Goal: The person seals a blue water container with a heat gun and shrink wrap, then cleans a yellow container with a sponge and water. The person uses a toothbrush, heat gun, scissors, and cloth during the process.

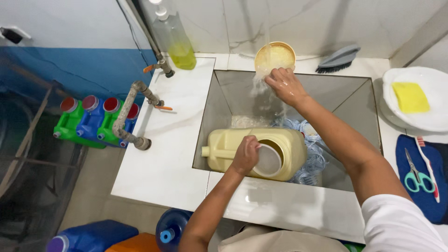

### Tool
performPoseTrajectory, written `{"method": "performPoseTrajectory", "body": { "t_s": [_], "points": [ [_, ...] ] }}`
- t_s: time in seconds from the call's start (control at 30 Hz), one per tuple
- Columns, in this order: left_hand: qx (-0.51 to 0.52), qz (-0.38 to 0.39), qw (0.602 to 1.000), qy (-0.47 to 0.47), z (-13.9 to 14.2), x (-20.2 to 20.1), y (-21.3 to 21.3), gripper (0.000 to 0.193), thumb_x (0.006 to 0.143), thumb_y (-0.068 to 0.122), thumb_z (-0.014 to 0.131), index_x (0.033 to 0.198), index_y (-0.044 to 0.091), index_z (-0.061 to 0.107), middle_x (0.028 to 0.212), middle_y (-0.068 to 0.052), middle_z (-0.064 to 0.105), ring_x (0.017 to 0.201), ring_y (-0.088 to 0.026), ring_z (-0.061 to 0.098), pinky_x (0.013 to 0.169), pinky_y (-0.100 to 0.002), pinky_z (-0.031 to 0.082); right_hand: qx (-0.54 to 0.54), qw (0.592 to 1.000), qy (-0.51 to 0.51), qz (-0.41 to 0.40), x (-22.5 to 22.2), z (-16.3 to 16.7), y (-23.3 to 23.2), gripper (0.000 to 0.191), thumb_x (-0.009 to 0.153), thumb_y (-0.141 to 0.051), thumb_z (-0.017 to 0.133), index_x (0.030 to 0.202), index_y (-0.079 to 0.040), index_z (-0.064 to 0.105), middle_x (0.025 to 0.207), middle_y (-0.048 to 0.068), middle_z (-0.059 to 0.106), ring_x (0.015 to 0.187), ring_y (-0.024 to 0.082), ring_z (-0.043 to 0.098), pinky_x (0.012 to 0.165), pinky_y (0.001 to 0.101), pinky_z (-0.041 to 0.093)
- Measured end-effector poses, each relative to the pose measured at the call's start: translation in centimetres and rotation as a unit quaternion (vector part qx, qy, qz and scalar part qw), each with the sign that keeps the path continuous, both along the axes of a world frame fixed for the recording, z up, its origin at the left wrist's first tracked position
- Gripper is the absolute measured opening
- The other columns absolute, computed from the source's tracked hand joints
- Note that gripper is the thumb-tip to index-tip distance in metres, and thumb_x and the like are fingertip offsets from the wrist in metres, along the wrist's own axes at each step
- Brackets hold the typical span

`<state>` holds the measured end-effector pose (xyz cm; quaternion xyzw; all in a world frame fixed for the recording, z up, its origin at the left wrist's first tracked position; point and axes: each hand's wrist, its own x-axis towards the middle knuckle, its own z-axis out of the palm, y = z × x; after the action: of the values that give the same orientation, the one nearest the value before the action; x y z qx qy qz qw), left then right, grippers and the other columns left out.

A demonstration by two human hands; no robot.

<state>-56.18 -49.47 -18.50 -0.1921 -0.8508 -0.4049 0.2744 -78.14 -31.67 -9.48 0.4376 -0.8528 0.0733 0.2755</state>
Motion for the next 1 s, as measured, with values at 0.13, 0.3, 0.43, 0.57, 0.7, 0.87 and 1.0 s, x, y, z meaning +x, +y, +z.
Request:
{"method": "performPoseTrajectory", "body": {
  "t_s": [0.13, 0.3, 0.43, 0.57, 0.7, 0.87, 1.0],
  "points": [
    [0.115, 0.141, 0.957, -0.226, 2.6, -4.6, -1.3, 0.033, 0.109, 0.031, 0.042, 0.123, 0.002, 0.049, 0.100, -0.027, 0.068, 0.089, -0.049, 0.068, 0.070, -0.053, 0.056, 0.027, 0.999, 0.015, -0.010, 0.4, 1.1, 0.4, 0.022, 0.087, -0.005, 0.062, 0.108, -0.012, 0.063, 0.103, 0.006, 0.058, 0.101, 0.025, 0.058, 0.090, 0.0409, 0.045],
    [0.083, 0.278, 0.930, -0.226, 7.9, -17.5, -2.0, 0.032, 0.100, 0.032, 0.059, 0.091, 0.002, 0.065, 0.086, -0.025, 0.070, 0.080, -0.046, 0.067, 0.068, -0.054, 0.049, 0.071, 0.996, 0.038, -0.028, 1.6, 3.8, 0.7, 0.025, 0.085, -0.005, 0.061, 0.108, -0.012, 0.065, 0.102, 0.006, 0.059, 0.098, 0.024, 0.059, 0.088, 0.0404, 0.046],
    [0.206, 0.182, 0.932, -0.235, 11.1, -24.1, 2.6, 0.015, 0.085, 0.010, 0.064, 0.094, -0.003, 0.062, 0.084, -0.023, 0.067, 0.077, -0.040, 0.070, 0.061, -0.048, 0.050, 0.043, 0.994, -0.017, -0.103, 2.3, 6.2, 3.1, 0.020, 0.086, -0.014, 0.062, 0.105, -0.009, 0.067, 0.101, 0.007, 0.062, 0.099, 0.026, 0.061, 0.087, 0.0428, 0.047],
    [0.350, 0.120, 0.825, -0.428, 12.5, -26.9, 5.8, 0.023, 0.090, 0.003, 0.054, 0.108, -0.008, 0.063, 0.081, -0.019, 0.066, 0.069, -0.034, 0.069, 0.047, -0.045, 0.045, 0.098, 0.947, -0.176, -0.252, 2.1, 6.6, 6.0, 0.030, 0.092, -0.032, 0.059, 0.104, -0.007, 0.070, 0.113, 0.010, 0.066, 0.097, 0.031, 0.069, 0.088, 0.0456, 0.054],
    [0.499, 0.028, 0.739, -0.453, 13.0, -27.8, 6.1, 0.042, 0.086, -0.004, 0.040, 0.125, 0.007, 0.053, 0.086, -0.013, 0.066, 0.063, -0.029, 0.069, 0.045, -0.047, 0.058, 0.075, 0.950, -0.232, -0.195, 0.8, 4.6, 5.1, 0.050, 0.085, -0.041, 0.064, 0.123, -0.008, 0.067, 0.125, 0.014, 0.066, 0.091, 0.036, 0.071, 0.077, 0.0514, 0.057],
    [0.422, 0.005, 0.736, -0.530, 12.1, -27.9, 5.1, 0.029, 0.097, 0.003, 0.050, 0.122, 0.005, 0.063, 0.080, -0.019, 0.066, 0.056, -0.028, 0.064, 0.045, -0.044, 0.059, 0.130, 0.941, -0.275, -0.150, -1.5, 2.9, 0.4, 0.074, 0.077, -0.036, 0.068, 0.147, -0.016, 0.054, 0.099, 0.019, 0.075, 0.085, 0.039, 0.072, 0.079, 0.0513, 0.057],
    [0.439, -0.023, 0.747, -0.498, 11.2, -27.5, 4.6, 0.024, 0.103, 0.023, 0.053, 0.118, 0.006, 0.059, 0.075, -0.016, 0.066, 0.053, -0.027, 0.064, 0.041, -0.042, 0.053, 0.176, 0.918, -0.303, -0.185, -2.9, 3.6, -1.4, 0.041, 0.080, -0.041, 0.068, 0.109, -0.014, 0.075, 0.100, 0.015, 0.075, 0.097, 0.034, 0.073, 0.088, 0.0480, 0.058]
  ]
}}
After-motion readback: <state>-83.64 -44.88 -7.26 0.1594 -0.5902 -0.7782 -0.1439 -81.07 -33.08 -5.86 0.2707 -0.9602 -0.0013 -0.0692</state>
